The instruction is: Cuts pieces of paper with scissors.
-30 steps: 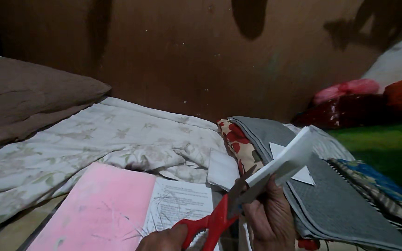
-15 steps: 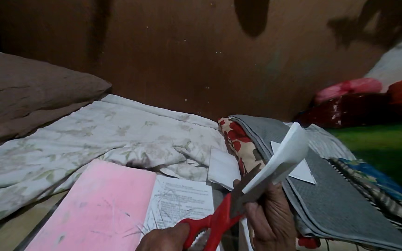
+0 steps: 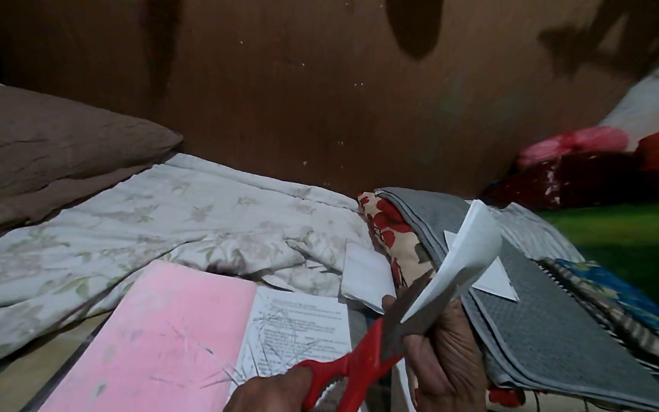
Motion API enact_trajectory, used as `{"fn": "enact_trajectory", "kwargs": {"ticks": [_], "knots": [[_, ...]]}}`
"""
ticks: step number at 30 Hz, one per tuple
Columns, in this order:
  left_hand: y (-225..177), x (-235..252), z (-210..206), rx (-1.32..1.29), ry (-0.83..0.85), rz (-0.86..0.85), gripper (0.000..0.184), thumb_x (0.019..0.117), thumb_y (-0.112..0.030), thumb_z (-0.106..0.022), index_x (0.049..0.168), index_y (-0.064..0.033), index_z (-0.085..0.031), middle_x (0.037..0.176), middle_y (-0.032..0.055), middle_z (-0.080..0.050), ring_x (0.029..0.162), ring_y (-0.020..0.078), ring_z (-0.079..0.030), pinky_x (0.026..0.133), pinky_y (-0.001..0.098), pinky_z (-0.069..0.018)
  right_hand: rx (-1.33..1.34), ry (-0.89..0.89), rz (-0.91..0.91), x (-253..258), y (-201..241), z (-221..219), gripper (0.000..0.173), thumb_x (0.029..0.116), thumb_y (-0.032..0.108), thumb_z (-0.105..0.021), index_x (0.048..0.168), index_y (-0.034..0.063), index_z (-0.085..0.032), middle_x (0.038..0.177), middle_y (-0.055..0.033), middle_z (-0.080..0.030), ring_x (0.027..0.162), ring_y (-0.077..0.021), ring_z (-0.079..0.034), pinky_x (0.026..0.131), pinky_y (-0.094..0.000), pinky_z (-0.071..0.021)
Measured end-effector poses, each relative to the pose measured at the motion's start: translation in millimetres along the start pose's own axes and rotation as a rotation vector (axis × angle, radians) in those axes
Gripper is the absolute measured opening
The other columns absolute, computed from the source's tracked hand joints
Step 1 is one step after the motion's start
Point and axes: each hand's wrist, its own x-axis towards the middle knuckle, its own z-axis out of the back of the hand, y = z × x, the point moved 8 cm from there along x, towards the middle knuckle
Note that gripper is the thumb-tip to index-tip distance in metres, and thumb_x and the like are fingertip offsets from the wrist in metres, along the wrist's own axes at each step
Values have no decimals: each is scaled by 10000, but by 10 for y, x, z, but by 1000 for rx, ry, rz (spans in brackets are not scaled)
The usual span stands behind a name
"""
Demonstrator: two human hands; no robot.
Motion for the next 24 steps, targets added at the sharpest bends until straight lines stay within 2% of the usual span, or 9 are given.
{"fn": "enact_trajectory", "kwargs": {"ticks": [4,9,14,19,24], "knots": [[-6,-3,4,4,-13,-10,307,864,-158,-730,992,114,-669,778,252,-667,728,416,-668,650,570,-507,-13,4,0,0,3,2,103,896,-50,-642,897,50,-667,768,-112,-736,698,-205,-755,657,-390,-657],[-5,-2,6,13,-22,-13,289,866,-149,-724,978,112,-669,772,252,-665,724,419,-669,648,573,-508,-30,-8,11,-4,15,-3,154,923,-66,-564,896,60,-649,767,-93,-735,695,-192,-752,654,-382,-656],[-14,-1,8,21,-19,-18,290,866,-148,-722,969,116,-661,763,251,-658,713,415,-664,639,566,-503,-20,-11,10,0,18,-9,140,904,-64,-606,904,66,-658,763,-94,-734,696,-193,-752,654,-386,-655],[4,-3,1,10,-28,-19,292,860,-145,-726,980,114,-666,778,256,-663,726,422,-666,645,574,-508,-47,-52,25,-15,30,-4,178,928,-87,-516,920,57,-620,750,-85,-725,679,-183,-745,638,-375,-653],[-2,1,6,16,-23,-22,292,862,-146,-726,978,115,-665,772,253,-662,718,424,-664,645,577,-506,-11,-26,9,2,31,8,149,930,-57,-564,898,62,-648,758,-99,-732,685,-196,-750,644,-387,-655]]}}
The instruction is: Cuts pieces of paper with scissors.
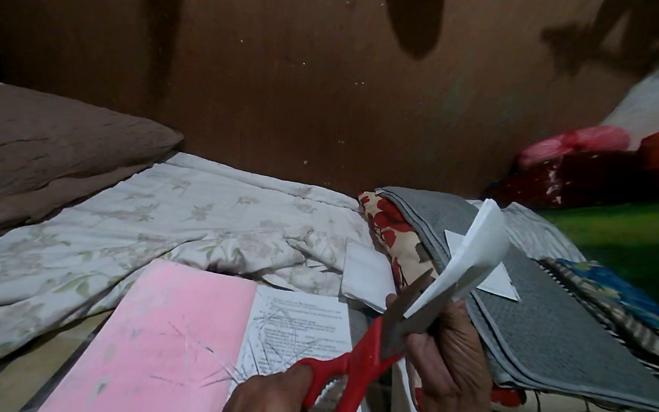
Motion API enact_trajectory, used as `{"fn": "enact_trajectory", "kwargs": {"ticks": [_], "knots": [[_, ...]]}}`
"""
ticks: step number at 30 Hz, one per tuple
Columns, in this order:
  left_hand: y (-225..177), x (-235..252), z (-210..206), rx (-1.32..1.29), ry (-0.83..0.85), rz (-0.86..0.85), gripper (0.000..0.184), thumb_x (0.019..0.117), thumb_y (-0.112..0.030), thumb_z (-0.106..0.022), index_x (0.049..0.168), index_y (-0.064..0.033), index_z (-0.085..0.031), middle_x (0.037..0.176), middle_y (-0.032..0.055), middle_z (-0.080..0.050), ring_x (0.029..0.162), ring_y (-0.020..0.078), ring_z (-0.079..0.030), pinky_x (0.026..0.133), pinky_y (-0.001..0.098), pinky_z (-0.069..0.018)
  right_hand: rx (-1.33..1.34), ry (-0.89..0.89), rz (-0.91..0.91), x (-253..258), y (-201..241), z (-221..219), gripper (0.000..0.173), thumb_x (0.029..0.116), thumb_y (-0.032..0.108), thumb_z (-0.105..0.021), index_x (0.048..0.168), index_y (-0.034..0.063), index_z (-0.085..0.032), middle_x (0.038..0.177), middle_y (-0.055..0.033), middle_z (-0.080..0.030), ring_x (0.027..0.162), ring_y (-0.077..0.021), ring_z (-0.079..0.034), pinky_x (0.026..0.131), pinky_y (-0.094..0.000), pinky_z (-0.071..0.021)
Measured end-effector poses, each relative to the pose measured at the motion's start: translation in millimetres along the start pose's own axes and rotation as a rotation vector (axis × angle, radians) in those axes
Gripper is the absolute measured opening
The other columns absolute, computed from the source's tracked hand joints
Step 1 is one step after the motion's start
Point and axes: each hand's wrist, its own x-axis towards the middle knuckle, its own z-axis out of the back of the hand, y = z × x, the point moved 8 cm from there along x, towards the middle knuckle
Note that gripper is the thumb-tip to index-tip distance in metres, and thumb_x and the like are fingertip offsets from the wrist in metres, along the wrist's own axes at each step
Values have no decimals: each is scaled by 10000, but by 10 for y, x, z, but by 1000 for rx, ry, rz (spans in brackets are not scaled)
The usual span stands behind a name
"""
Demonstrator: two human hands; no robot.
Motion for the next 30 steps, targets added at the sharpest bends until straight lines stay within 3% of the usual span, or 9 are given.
{"fn": "enact_trajectory", "kwargs": {"ticks": [4,12,17,30], "knots": [[1,-1,-1,3,-3,3,296,868,-156,-724,977,113,-667,781,255,-667,731,424,-670,655,579,-508,-26,-11,17,-9,15,-19,179,941,-69,-520,909,63,-636,759,-91,-734,687,-191,-751,644,-382,-655],[1,-1,-3,3,0,6,277,856,-139,-727,964,108,-665,760,247,-656,708,415,-659,637,568,-501,0,-16,11,-4,-5,-8,154,926,-70,-556,911,58,-640,759,-93,-729,687,-195,-748,645,-385,-654],[27,1,-8,-3,12,37,312,876,-156,-727,1029,111,-678,815,262,-685,759,430,-685,679,590,-525,11,8,-3,12,-9,8,184,950,-48,-500,912,75,-632,741,-79,-724,673,-182,-742,637,-364,-648],[-1,-5,-14,-4,21,3,299,865,-148,-724,990,117,-666,780,259,-662,734,427,-665,661,585,-505,60,21,-23,19,-44,19,106,907,-42,-612,880,48,-663,759,-113,-726,690,-211,-750,647,-392,-656]]}}
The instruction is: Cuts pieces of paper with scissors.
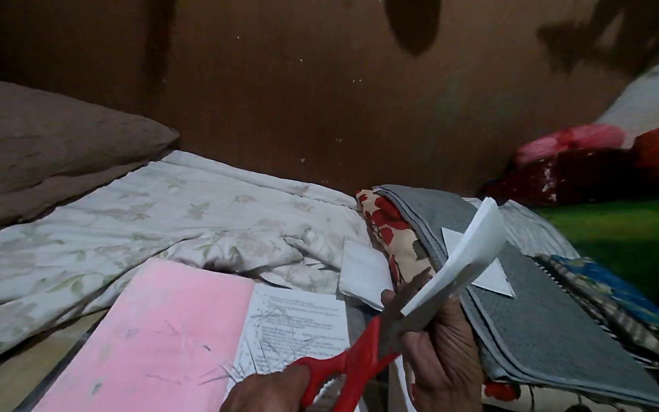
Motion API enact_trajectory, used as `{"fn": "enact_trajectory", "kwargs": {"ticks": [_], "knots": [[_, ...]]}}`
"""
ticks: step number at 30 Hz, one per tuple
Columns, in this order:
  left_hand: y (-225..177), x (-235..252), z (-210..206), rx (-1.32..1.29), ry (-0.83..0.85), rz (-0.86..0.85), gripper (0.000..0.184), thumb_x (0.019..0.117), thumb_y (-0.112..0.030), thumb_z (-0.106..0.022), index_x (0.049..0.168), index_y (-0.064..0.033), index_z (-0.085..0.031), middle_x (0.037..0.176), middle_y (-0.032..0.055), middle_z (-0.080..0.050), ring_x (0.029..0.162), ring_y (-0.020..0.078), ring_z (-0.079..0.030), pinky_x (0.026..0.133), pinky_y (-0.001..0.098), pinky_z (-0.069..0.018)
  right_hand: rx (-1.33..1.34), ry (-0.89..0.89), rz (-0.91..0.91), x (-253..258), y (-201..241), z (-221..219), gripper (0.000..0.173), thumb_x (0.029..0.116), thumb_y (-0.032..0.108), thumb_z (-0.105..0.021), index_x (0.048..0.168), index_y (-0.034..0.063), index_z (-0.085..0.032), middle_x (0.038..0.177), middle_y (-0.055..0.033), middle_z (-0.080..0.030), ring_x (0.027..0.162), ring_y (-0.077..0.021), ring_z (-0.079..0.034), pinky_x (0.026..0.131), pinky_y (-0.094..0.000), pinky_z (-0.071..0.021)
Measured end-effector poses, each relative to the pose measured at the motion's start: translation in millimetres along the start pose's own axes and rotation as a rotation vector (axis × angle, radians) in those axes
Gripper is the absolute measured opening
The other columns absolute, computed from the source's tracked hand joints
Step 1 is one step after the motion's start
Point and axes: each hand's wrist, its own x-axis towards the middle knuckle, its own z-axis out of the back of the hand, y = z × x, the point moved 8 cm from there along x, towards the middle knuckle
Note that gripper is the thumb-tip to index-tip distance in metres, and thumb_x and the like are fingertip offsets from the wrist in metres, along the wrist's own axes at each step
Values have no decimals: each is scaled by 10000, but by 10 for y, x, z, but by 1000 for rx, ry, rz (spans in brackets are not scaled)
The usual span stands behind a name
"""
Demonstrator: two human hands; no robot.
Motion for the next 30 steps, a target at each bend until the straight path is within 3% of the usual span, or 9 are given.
{"fn": "enact_trajectory", "kwargs": {"ticks": [6,10,18,21,30], "knots": [[-6,-5,12,0,-6,-3,285,869,-139,-717,988,116,-668,785,258,-666,733,424,-668,657,582,-509,-17,18,-3,-6,-1,-6,89,865,-28,-702,898,49,-672,774,-111,-732,707,-207,-753,660,-390,-657],[0,-7,16,-9,-8,-6,291,867,-150,-718,985,111,-669,779,253,-666,731,423,-669,657,578,-509,-49,-29,5,-18,2,-1,124,911,-67,-581,914,47,-630,756,-102,-719,681,-203,-744,642,-388,-655],[-8,-13,18,-3,-14,3,293,871,-148,-711,1003,111,-675,800,259,-676,755,431,-675,666,584,-510,-48,-3,7,-15,13,-7,110,878,-47,-665,918,54,-651,776,-106,-729,706,-208,-752,656,-391,-656],[6,-7,9,5,-15,4,298,869,-154,-718,995,112,-673,789,255,-673,737,426,-673,658,583,-511,-67,22,6,-7,35,-25,148,941,3,-575,875,100,-664,738,-62,-722,673,-165,-738,643,-351,-648],[5,1,-7,3,4,10,293,875,-155,-716,990,110,-670,790,258,-669,745,429,-669,662,586,-505,-51,12,34,-4,48,-5,105,862,-12,-709,921,65,-667,781,-102,-733,708,-207,-752,663,-394,-656]]}}
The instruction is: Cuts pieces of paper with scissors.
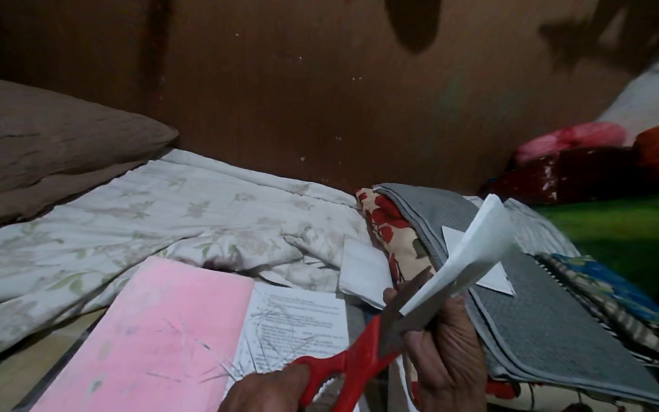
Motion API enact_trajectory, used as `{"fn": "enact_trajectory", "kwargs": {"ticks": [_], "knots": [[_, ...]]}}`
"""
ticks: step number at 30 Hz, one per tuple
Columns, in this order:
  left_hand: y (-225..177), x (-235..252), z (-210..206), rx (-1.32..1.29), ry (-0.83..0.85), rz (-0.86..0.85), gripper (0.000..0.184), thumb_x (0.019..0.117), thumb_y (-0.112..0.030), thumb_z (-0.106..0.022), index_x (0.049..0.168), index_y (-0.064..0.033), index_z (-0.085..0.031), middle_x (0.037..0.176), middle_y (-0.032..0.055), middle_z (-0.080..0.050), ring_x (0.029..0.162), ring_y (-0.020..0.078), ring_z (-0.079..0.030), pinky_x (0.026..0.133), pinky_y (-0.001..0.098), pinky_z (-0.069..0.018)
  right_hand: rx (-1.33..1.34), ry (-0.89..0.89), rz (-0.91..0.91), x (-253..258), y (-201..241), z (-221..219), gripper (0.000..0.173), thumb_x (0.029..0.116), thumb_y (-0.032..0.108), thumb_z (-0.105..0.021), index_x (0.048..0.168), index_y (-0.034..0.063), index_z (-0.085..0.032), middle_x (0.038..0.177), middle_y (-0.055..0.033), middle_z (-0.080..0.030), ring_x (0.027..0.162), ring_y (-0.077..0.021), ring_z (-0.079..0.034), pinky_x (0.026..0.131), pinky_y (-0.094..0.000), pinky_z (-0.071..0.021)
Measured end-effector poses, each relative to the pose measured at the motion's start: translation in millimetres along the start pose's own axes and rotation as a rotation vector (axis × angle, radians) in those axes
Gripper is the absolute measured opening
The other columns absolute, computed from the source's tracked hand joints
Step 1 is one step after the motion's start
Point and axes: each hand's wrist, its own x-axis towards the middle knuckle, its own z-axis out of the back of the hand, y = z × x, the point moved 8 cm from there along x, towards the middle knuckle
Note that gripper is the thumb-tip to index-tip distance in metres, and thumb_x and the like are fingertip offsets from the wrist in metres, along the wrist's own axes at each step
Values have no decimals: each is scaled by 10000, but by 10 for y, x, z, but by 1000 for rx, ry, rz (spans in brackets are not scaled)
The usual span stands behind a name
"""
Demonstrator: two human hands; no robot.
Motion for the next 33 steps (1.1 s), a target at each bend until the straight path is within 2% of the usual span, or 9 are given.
{"fn": "enact_trajectory", "kwargs": {"ticks": [3,9,13,22,26,29,33], "knots": [[1,2,-7,-9,7,5,300,881,-152,-716,1007,117,-671,801,261,-673,756,429,-673,675,586,-511,-4,1,-8,-3,-4,-2,101,848,-13,-727,897,59,-676,771,-108,-735,704,-211,-754,657,-392,-656],[0,0,-8,-14,11,2,312,880,-157,-720,1025,115,-675,820,263,-682,768,429,-679,685,595,-516,-17,12,-7,-11,3,-17,89,873,-19,-688,878,70,-686,767,-104,-737,705,-204,-756,661,-385,-657],[-12,-3,0,-3,7,-7,308,880,-157,-715,1010,118,-671,801,261,-671,749,427,-670,669,584,-509,-4,27,-14,-7,-5,-12,85,850,-1,-735,874,71,-698,770,-105,-740,708,-203,-756,660,-383,-656],[-4,-3,-7,-7,6,-8,289,890,-152,-707,985,118,-665,770,258,-659,724,429,-662,656,584,-505,-11,20,-3,-4,-4,-2,102,853,-39,-691,863,62,-688,760,-112,-736,698,-209,-754,659,-382,-655],[2,-6,-8,-12,-10,-10,292,894,-159,-705,987,116,-671,774,257,-669,724,427,-672,653,586,-510,-7,46,2,4,2,-15,104,843,-32,-719,866,67,-695,768,-111,-739,708,-205,-756,666,-388,-656],[-6,-10,-13,-22,-16,-18,285,900,-150,-696,989,119,-669,780,260,-671,730,431,-675,657,589,-515,-4,71,-3,9,3,-23,121,794,-5,-790,858,68,-717,773,-113,-743,712,-206,-757,672,-387,-656],[-9,-12,-21,-39,-25,-25,270,902,-132,-697,998,119,-672,784,260,-676,723,423,-678,657,587,-519,-21,69,-3,5,1,-25,97,829,0,-754,856,87,-721,773,-99,-745,710,-193,-756,672,-378,-656]]}}
